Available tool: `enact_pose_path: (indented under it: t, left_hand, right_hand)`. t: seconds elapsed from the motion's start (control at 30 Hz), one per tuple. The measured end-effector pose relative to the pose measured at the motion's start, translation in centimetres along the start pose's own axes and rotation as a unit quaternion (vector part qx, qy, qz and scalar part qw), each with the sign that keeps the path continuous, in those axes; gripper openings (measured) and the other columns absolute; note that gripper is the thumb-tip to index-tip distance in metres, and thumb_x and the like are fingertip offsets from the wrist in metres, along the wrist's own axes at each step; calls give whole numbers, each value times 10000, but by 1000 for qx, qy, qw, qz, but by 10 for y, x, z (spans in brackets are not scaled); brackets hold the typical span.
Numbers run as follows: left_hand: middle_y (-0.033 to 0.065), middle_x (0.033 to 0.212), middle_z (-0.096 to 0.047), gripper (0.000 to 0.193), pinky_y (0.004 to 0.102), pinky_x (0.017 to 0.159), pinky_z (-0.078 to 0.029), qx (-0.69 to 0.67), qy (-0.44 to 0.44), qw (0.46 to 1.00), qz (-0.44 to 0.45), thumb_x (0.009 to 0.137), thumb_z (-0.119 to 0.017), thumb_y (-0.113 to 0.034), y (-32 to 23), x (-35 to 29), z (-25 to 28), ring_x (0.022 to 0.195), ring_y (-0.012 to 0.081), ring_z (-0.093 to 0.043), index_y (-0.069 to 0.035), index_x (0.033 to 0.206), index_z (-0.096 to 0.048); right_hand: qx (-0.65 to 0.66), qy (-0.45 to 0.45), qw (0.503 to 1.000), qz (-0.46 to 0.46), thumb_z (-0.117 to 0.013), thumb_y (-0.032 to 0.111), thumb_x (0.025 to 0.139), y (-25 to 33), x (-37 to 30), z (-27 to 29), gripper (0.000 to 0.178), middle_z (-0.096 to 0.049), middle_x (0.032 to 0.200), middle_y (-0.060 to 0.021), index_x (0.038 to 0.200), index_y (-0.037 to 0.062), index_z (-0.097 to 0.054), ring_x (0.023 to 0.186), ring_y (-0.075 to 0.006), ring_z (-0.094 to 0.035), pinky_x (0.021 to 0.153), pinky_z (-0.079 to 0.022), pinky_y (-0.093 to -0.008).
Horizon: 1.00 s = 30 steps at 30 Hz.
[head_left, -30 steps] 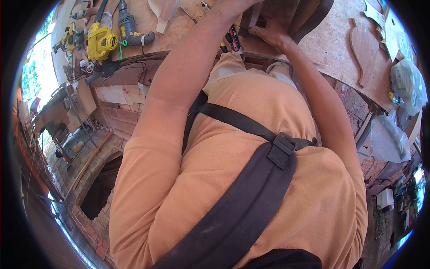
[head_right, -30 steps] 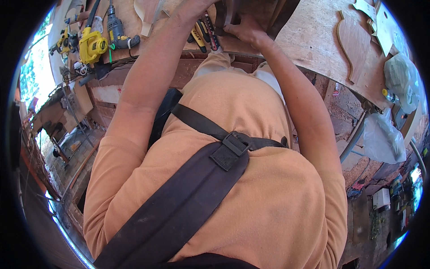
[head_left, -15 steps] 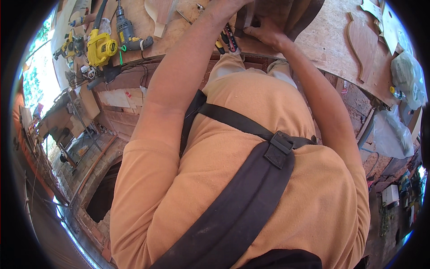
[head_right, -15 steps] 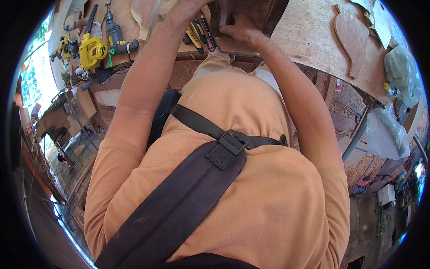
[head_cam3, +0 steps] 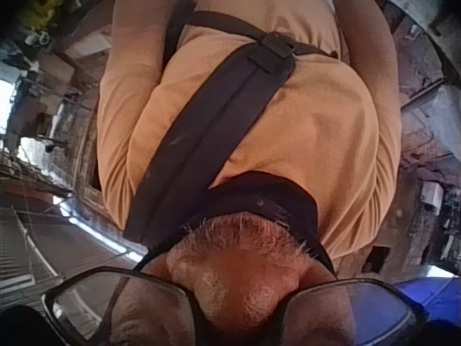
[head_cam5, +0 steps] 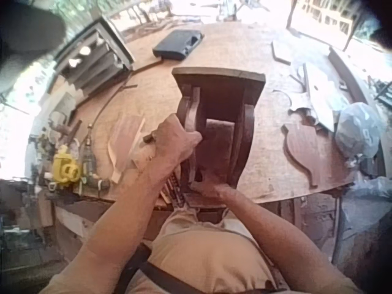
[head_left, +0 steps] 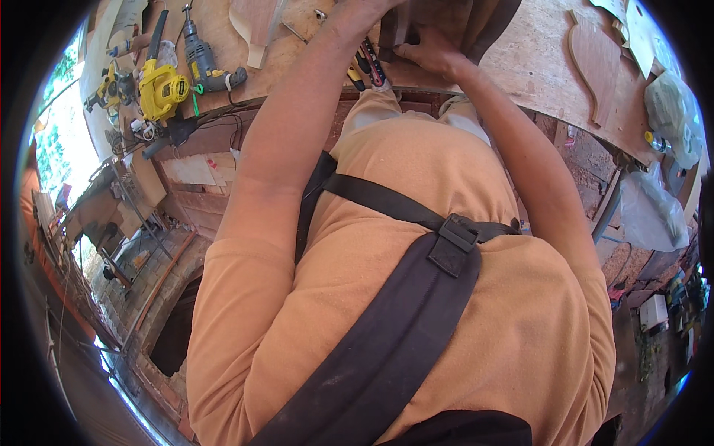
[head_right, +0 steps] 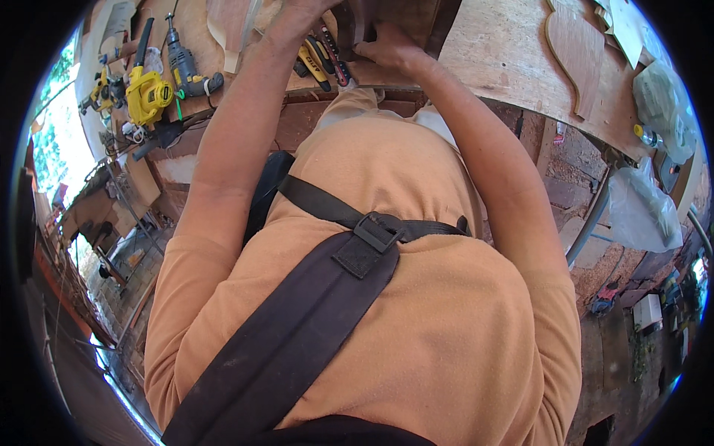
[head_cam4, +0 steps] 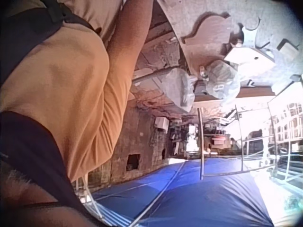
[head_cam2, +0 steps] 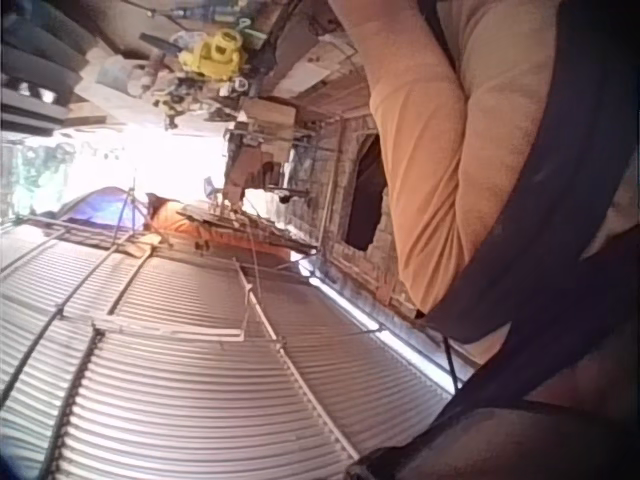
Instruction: Assembling wooden furniture components by fitting parts together and using a hammer and glue.
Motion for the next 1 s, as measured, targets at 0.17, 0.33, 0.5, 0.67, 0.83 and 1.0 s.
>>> enact_pose_path:
  t: [0.17,0.33,0.5,0.67,0.83,1.0]
  left_hand:
    - [325,950,-662,524,461,866,-519,0,-15,1000,-8,649,-695,-279,3,0,-1,945,450,-654,113,988,-616]
    - [324,927,-661,530,463,859,-523,3,-10,1000,-15,640,-715,-284,2,2,-4,923,452,-656,117,973,-615]
    - [327,919,-660,522,464,852,-525,-10,-35,999,-29,638,-720,-273,3,2,-1,914,456,-657,120,965,-613]
    - [340,916,-656,524,466,845,-527,-52,-26,997,-42,635,-715,-267,2,1,-3,920,463,-656,130,958,-606]
    - [355,908,-648,531,472,833,-526,-24,-25,999,-17,627,-712,-262,2,0,1,918,474,-651,146,946,-594]
    - [352,912,-649,521,475,837,-524,-14,-45,998,-37,626,-711,-256,-1,0,2,919,472,-651,141,945,-596]
  right_hand:
    - [-4,22,1000,-22,-726,251,780,3,-2,-1,525,-673,1153,-210,1211,-24,-609,1065,-311,-643,966,-468,-359]
    - [12,25,1000,-14,-722,189,805,14,-6,2,494,-667,1167,-209,1218,-48,-587,1078,-294,-633,987,-451,-348]
    - [-16,72,996,-57,-713,200,746,13,-7,-2,552,-657,1180,-226,1221,-50,-581,1089,-288,-629,983,-454,-345]
    - [-2,41,998,-40,-703,211,728,7,-6,-1,583,-646,1195,-236,1237,-43,-573,1092,-299,-625,985,-450,-356]
    - [24,43,998,-32,-690,237,745,15,-7,0,575,-649,1180,-249,1232,-44,-574,1084,-318,-630,975,-458,-366]
    - [-20,-15,999,-30,-667,294,729,9,-5,4,439,-688,1038,-243,1052,-2,-693,997,-370,-667,868,-522,-388]
Point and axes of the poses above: each hand's wrist, its own x-axis towards the middle knuckle, its own z-axis out of the back of the hand, y = z × x, the point moved 10 cm from there along x, towards the middle knuckle
